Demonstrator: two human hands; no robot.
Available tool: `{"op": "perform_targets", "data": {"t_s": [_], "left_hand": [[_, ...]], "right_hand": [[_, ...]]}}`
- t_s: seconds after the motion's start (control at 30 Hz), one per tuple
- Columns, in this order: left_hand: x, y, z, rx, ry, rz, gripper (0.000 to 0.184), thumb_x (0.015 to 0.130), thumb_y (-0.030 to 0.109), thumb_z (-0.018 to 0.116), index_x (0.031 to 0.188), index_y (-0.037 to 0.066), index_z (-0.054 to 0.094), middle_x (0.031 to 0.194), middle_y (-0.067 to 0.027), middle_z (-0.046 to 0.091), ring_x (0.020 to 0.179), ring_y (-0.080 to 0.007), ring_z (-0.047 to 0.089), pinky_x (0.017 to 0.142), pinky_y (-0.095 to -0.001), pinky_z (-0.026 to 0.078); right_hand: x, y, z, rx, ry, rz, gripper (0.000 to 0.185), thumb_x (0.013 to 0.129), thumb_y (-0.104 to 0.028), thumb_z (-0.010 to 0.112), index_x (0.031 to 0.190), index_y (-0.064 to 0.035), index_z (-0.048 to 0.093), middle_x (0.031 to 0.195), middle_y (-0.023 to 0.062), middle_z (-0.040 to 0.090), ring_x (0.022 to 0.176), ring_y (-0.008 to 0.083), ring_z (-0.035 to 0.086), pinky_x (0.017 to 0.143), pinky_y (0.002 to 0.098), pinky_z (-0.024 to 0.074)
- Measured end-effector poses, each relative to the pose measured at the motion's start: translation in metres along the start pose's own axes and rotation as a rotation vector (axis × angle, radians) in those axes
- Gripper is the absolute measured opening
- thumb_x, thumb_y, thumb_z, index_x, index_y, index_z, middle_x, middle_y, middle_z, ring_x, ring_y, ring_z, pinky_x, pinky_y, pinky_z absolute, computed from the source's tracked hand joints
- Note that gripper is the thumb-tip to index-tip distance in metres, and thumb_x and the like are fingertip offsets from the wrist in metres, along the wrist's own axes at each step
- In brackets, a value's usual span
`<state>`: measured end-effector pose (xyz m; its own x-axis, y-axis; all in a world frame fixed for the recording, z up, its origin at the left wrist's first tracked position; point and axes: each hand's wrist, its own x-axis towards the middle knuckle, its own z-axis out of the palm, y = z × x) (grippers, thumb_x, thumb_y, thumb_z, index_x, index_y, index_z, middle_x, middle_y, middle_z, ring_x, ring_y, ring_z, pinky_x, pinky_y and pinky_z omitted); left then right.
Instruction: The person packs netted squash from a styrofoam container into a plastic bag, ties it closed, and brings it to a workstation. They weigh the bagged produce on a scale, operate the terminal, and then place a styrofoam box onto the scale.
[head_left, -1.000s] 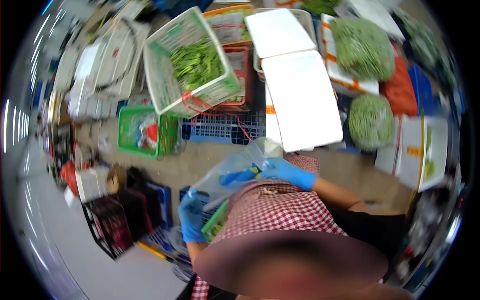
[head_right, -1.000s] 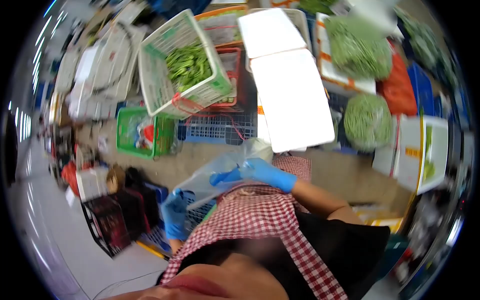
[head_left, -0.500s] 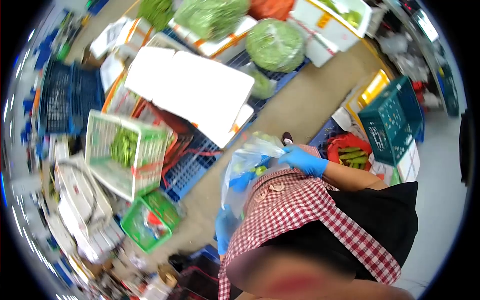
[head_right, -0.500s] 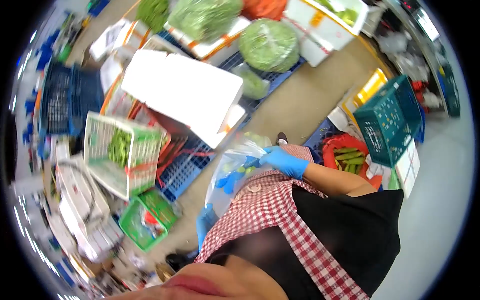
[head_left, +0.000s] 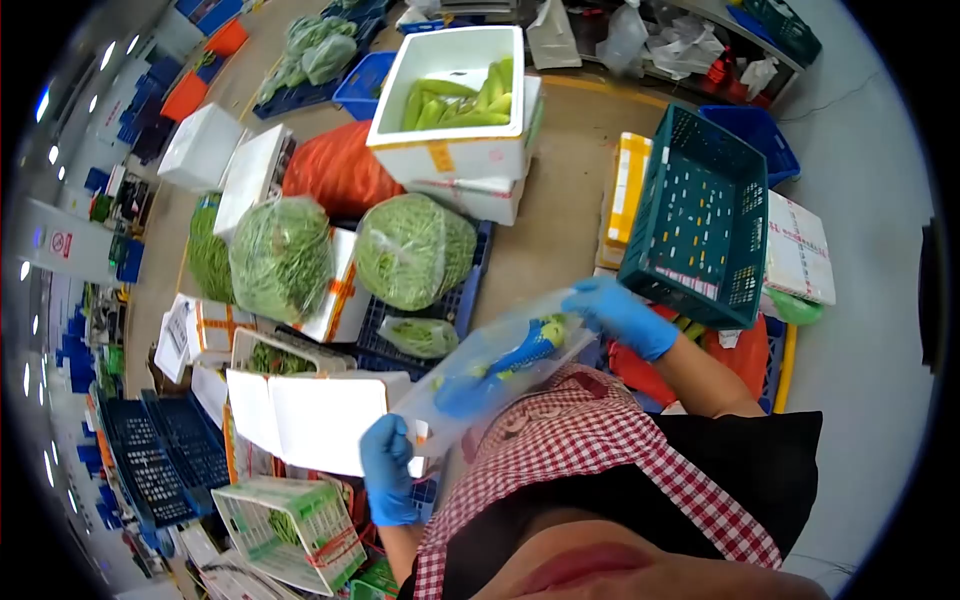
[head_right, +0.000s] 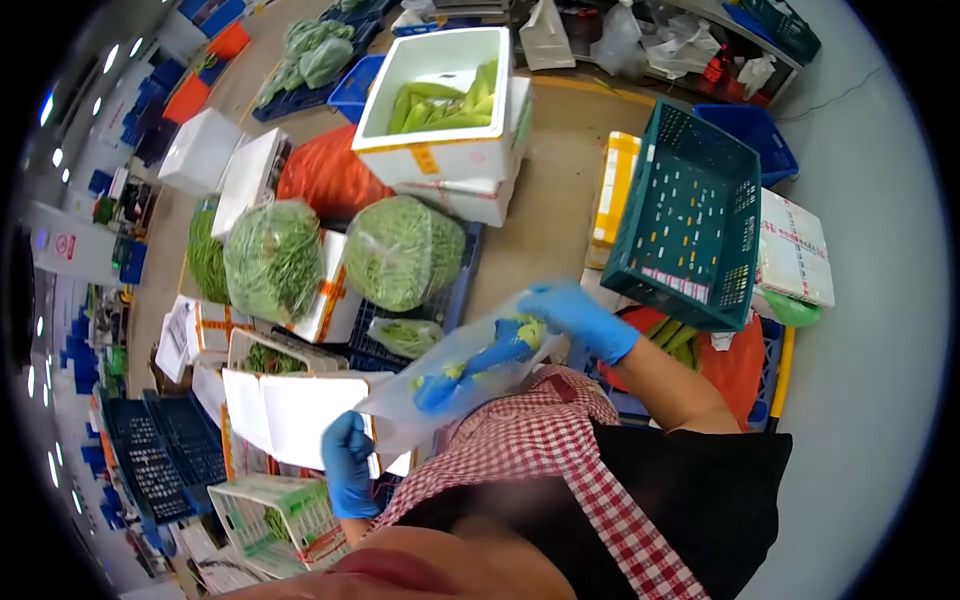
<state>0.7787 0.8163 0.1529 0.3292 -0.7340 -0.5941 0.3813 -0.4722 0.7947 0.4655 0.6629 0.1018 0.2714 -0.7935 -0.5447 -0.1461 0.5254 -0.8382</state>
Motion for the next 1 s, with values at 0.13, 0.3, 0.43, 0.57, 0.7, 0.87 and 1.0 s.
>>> {"op": "perform_targets", "data": {"t_s": [0.13,0.3,0.43,0.57,0.7,0.87,1.0], "left_hand": [[0.02,0.111,0.073,-0.014,-0.1,0.233,0.023,0.08,0.014,0.049,0.06,0.005,0.044,0.051,0.0016,0.034,0.041,-0.0055,0.025,0.041,-0.0209,0.022],[0.093,0.217,0.147,-0.122,-0.417,0.647,0.025,0.077,0.018,0.051,0.058,0.004,0.043,0.046,-0.001,0.037,0.037,-0.0097,0.029,0.039,-0.024,0.024],[0.179,0.291,0.218,-0.246,-0.5,0.947,0.022,0.084,0.012,0.038,0.062,0.009,0.039,0.042,0.0023,0.033,0.035,-0.0084,0.027,0.039,-0.0218,0.024],[0.258,0.369,0.291,-0.437,-0.932,0.718,0.021,0.085,0.013,0.037,0.064,0.008,0.041,0.039,0.0028,0.036,0.033,-0.0066,0.025,0.038,-0.0218,0.023],[0.324,0.393,0.375,-0.359,-1.225,0.649,0.021,0.085,0.016,0.038,0.067,0.007,0.041,0.039,0.0022,0.037,0.031,-0.0073,0.023,0.039,-0.0232,0.024],[0.398,0.387,0.466,-0.364,-1.294,0.637,0.024,0.079,0.016,0.041,0.057,0.007,0.042,0.037,-0.0007,0.039,0.028,-0.0115,0.03,0.031,-0.0247,0.024],[0.454,0.367,0.548,-0.276,-0.83,1.015,0.005,0.072,0.0,0.052,0.069,0.003,0.05,0.061,-0.0087,0.047,0.041,-0.013,0.04,0.038,-0.0259,0.033]], "right_hand": [[-0.001,-0.131,-0.087,0.321,0.095,-0.166,0.011,0.074,-0.018,0.061,0.074,-0.0075,0.057,0.054,-0.0034,0.041,0.044,0.0051,0.034,0.04,0.02,0.027],[0.0,-0.237,-0.147,0.602,0.429,-0.753,0.014,0.074,-0.018,0.058,0.075,-0.0037,0.055,0.054,-0.005,0.034,0.044,0.0055,0.03,0.041,0.0217,0.0258],[0.033,-0.346,-0.207,0.679,0.156,-1.043,0.016,0.081,-0.011,0.05,0.066,-0.0091,0.045,0.054,-0.0048,0.029,0.043,0.0068,0.023,0.042,0.0215,0.0235],[0.05,-0.426,-0.249,0.562,0.068,-1.177,0.017,0.08,-0.004,0.051,0.063,-0.0028,0.048,0.053,-0.0038,0.031,0.043,0.0066,0.025,0.042,0.0216,0.0227],[0.075,-0.458,-0.286,0.557,0.287,-1.23,0.017,0.081,-0.001,0.049,0.064,-0.0008,0.048,0.052,-0.0031,0.03,0.041,0.0073,0.025,0.041,0.0217,0.0219],[0.124,-0.464,-0.352,0.467,0.766,-1.33,0.012,0.081,-0.002,0.049,0.084,0.0078,0.056,0.052,-0.0035,0.027,0.04,0.0078,0.021,0.04,0.0206,0.0204],[0.14,-0.456,-0.435,0.45,0.619,-1.296,0.028,0.08,-0.004,0.05,0.102,0.0139,0.052,0.052,-0.0035,0.027,0.042,0.0079,0.02,0.039,0.0198,0.02]]}}
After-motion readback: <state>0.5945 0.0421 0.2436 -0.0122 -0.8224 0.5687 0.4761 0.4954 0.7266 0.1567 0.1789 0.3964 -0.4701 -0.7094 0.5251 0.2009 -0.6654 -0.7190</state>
